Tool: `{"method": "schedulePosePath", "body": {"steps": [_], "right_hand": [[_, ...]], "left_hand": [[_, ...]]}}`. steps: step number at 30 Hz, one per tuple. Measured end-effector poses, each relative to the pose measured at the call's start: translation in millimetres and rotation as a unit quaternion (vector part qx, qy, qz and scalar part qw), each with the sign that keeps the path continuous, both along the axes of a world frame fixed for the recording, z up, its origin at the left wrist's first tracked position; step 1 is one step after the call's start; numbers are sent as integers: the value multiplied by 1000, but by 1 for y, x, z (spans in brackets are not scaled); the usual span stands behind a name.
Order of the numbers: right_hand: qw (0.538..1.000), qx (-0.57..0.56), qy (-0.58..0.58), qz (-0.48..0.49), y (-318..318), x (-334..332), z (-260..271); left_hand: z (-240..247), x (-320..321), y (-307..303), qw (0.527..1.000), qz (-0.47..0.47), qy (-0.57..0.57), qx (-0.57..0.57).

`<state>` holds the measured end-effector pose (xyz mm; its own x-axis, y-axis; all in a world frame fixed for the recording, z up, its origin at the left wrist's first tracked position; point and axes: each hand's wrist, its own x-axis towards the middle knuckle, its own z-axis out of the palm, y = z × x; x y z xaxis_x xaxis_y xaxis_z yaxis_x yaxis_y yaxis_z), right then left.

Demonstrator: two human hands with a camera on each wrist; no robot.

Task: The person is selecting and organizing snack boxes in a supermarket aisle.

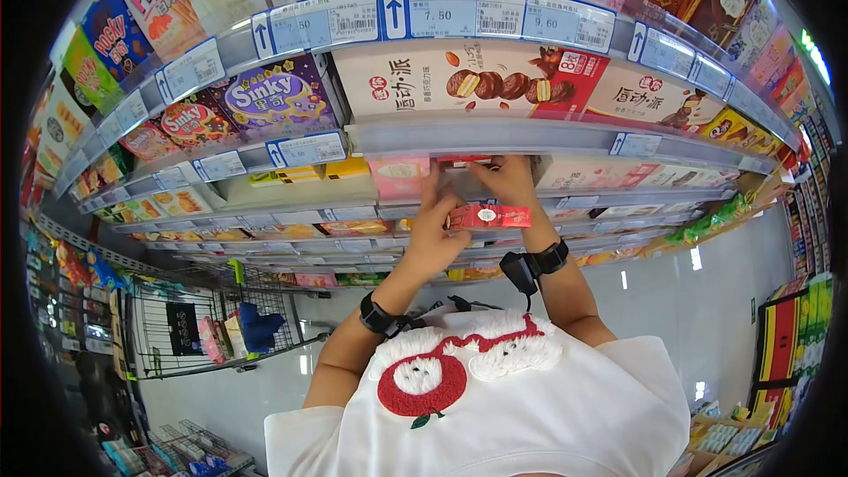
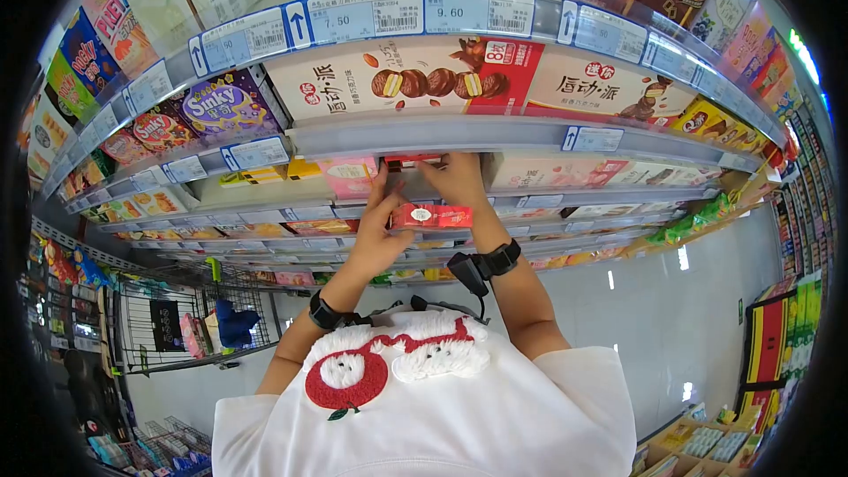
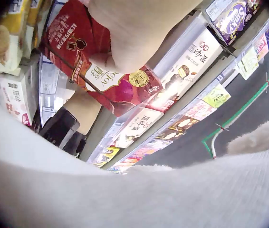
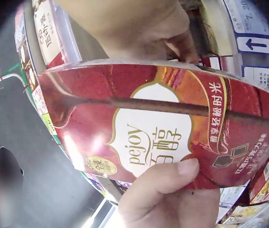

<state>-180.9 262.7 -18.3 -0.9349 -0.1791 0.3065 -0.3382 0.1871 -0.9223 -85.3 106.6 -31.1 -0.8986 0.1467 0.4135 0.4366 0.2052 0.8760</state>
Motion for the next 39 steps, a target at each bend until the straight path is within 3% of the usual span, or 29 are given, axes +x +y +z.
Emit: {"method": "schedulePosePath", "body": {"steps": [8, 19, 23, 26, 29, 32, 35, 38, 39], "right_hand": [[1000, -6, 21, -12, -10, -12, -11], [991, 95, 95, -17, -5, -27, -21], [962, 108, 245, -54, -5, -28, -21], [972, 121, 198, -34, -2, -30, -30], [969, 79, 231, -45, -4, -15, -5], [997, 43, 55, -25, 8, 9, -2], [994, 20, 105, -34, 33, 24, -10], [986, -110, 128, 4, 48, 53, 25], [991, -77, 78, 71, 59, 57, 30]], "left_hand": [[4, -7, 6, 999, 3, 36, -6], [-2, -19, 7, 999, 33, 11, -39], [-10, -20, 8, 1000, 29, -8, -1], [-14, -22, 6, 999, 37, 3, -13], [-16, -22, 2, 998, 18, 29, -44], [-1, -21, -2, 996, -81, 23, -26], [13, -17, -7, 993, -114, 41, 9], [19, -19, -11, 988, -111, 89, 55], [20, -20, -10, 987, -107, 96, 75]]}}
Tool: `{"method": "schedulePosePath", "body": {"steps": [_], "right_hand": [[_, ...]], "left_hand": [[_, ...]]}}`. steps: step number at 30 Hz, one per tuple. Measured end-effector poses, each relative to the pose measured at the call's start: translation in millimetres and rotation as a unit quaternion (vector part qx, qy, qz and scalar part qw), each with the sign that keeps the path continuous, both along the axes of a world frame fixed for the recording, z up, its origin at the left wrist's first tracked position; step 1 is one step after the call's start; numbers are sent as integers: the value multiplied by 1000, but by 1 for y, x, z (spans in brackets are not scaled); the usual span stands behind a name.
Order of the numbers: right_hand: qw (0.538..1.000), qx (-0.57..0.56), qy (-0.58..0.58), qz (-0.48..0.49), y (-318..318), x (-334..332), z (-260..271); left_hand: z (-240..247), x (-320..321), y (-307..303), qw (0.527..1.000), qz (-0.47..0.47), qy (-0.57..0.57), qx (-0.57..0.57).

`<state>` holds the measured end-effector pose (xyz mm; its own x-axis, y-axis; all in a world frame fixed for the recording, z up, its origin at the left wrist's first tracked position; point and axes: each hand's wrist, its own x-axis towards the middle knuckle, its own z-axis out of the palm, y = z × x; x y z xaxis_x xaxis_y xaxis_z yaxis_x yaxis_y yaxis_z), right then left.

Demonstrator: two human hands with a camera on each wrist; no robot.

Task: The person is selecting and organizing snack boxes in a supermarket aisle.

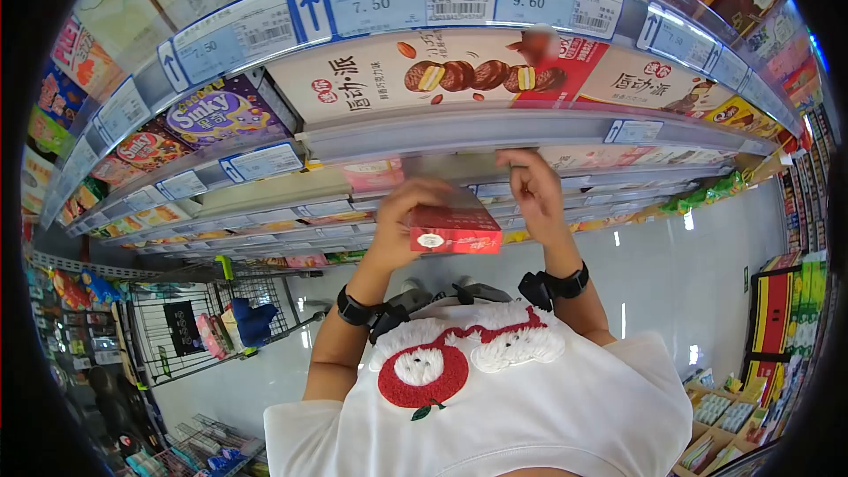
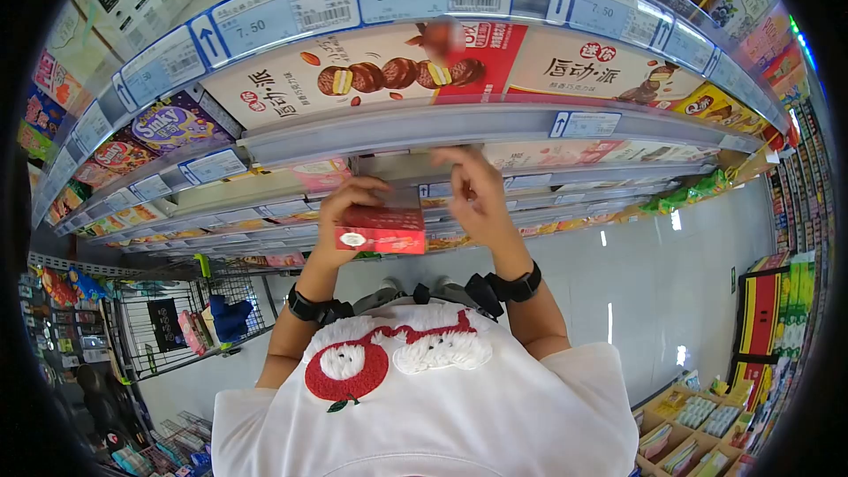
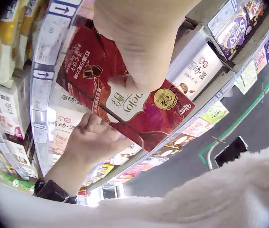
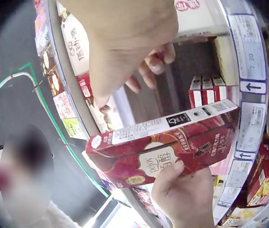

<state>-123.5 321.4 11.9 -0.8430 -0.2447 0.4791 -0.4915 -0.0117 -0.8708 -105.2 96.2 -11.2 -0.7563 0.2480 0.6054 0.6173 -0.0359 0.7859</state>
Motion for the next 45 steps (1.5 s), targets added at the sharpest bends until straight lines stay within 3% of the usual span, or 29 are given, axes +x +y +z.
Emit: {"method": "schedulePosePath", "body": {"steps": [3, 4, 8, 10, 14, 22, 25, 29, 32, 35, 45], "right_hand": [[988, 122, 60, 75, 6, 7, 14], [982, 177, 35, 56, 3, 12, 17], [976, 181, 124, -13, -8, 8, 5], [972, 181, 140, -47, -11, 6, -1], [980, 161, 89, -81, -14, -5, -14], [950, 235, 168, -117, -25, -27, -41], [981, 145, -22, -128, -37, -21, -37], [976, 164, 29, -142, -40, -29, -45], [972, 176, 25, -151, -44, -28, -38], [969, 181, 39, -165, -44, -31, -40], [951, 212, 87, -209, -49, -40, -49]], "left_hand": [[8, -4, 4, 999, 14, 34, 6], [12, -6, 6, 998, 19, 52, -3], [13, -6, 16, 988, 87, 113, -67], [18, 1, 19, 985, 135, 84, -72], [12, 10, 15, 949, 285, 111, -80], [-5, 16, 11, 938, 316, 80, -120], [-18, 14, 12, 951, 294, 49, -85], [-20, 12, 17, 962, 267, 33, -38], [-16, 12, 18, 945, 292, 94, -116], [-3, 15, 18, 928, 313, 86, -182], [-19, 6, 5, 928, 286, 90, -222]]}}
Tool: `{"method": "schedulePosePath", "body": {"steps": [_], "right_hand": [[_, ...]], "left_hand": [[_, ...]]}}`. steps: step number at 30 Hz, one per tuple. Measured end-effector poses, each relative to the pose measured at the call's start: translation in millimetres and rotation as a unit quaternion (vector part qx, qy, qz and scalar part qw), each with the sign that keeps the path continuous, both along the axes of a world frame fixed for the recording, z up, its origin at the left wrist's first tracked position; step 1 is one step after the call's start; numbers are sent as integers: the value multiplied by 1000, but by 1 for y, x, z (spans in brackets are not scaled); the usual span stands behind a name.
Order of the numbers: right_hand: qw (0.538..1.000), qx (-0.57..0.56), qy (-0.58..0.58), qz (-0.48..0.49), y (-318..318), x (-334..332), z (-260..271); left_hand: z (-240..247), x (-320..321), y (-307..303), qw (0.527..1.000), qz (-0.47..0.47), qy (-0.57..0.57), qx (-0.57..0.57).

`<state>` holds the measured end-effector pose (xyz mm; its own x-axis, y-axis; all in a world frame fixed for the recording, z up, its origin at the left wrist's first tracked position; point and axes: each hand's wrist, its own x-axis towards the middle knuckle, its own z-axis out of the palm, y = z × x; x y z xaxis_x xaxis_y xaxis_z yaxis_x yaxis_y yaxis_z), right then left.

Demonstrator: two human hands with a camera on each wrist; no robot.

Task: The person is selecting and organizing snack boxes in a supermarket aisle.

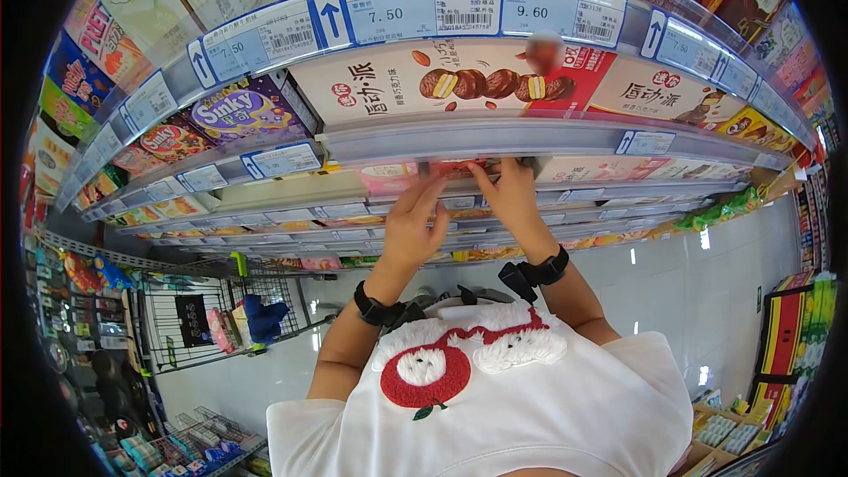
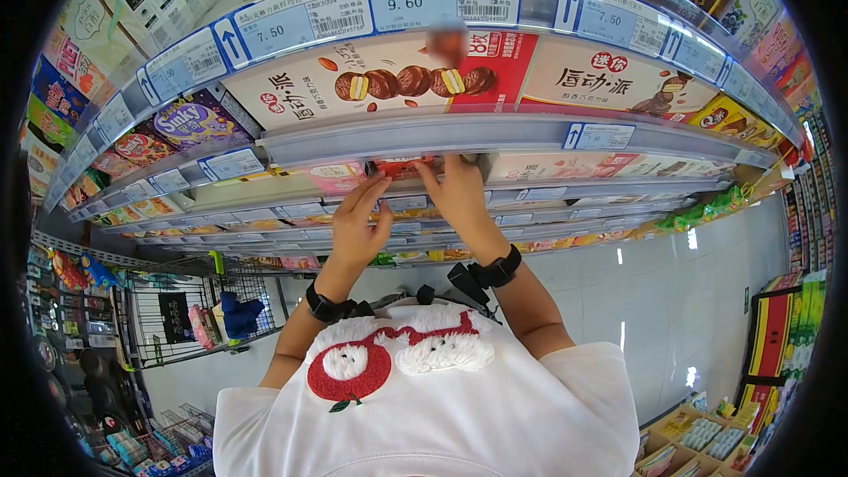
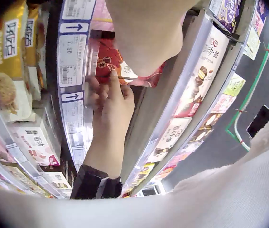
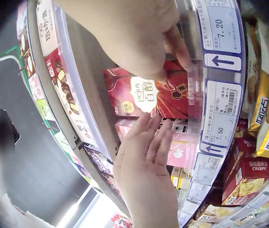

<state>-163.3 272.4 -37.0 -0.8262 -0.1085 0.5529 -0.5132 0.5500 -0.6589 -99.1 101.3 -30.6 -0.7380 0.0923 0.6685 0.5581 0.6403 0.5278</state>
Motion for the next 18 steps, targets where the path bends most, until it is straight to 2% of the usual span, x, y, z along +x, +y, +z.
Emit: {"method": "schedulePosePath", "body": {"steps": [2, 18], "right_hand": [[1000, 13, 2, -10, 0, 1, 1], [996, 85, 17, -32, -12, -1, -6]], "left_hand": [[0, 1, 3, 999, -3, -46, -7], [1, -8, 18, 992, 26, -75, -101]]}}
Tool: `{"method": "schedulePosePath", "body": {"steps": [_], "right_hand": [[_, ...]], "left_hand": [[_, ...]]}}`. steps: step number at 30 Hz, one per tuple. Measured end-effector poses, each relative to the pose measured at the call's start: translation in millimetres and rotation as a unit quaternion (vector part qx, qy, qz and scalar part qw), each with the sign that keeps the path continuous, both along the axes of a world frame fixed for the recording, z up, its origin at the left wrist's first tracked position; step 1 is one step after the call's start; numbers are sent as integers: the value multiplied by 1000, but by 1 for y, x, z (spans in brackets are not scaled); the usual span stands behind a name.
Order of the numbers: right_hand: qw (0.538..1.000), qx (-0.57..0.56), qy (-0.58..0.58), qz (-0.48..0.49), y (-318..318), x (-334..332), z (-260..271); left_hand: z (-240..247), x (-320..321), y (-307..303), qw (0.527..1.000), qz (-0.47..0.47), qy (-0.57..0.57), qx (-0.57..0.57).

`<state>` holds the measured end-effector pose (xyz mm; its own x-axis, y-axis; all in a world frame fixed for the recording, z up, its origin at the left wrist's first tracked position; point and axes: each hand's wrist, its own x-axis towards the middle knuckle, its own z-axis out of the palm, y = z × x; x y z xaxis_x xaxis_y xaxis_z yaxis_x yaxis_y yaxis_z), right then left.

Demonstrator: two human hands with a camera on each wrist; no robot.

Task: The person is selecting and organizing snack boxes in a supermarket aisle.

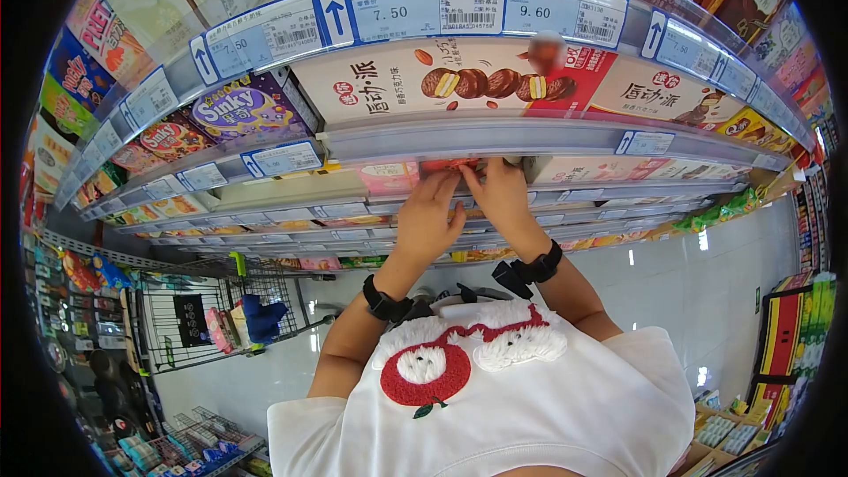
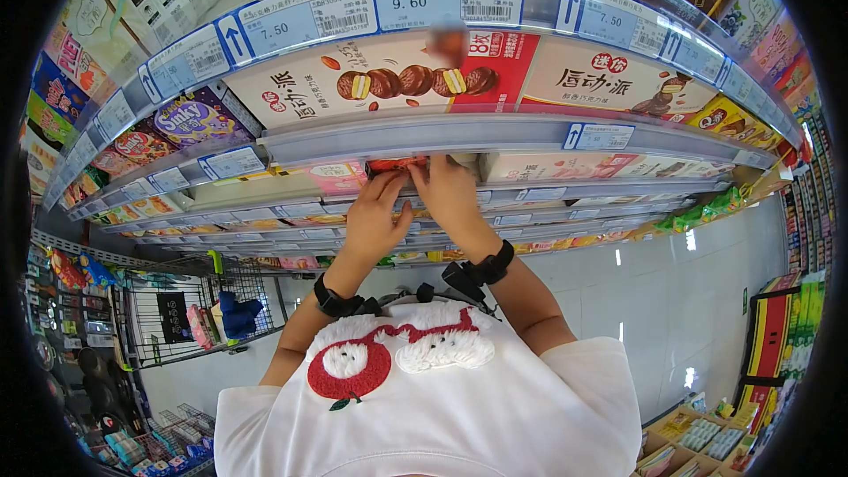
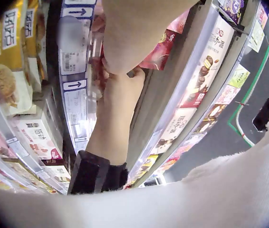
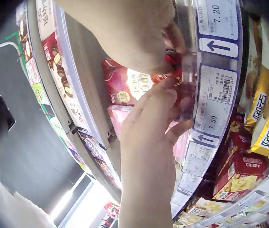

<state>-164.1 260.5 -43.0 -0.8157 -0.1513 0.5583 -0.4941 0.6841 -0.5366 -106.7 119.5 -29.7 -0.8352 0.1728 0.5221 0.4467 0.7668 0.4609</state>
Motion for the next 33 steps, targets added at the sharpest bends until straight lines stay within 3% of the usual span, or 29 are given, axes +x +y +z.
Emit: {"method": "schedulePosePath", "body": {"steps": [16, 28, 33], "right_hand": [[999, 25, 34, 3, 0, 0, 2], [997, -19, -39, 60, 10, -1, -6], [996, -48, 9, 74, 15, -3, -14]], "left_hand": [[1, -3, 11, 999, 28, -12, -23], [-9, -6, 22, 997, 76, -12, -23], [-16, -7, 30, 993, 104, 1, -53]]}}
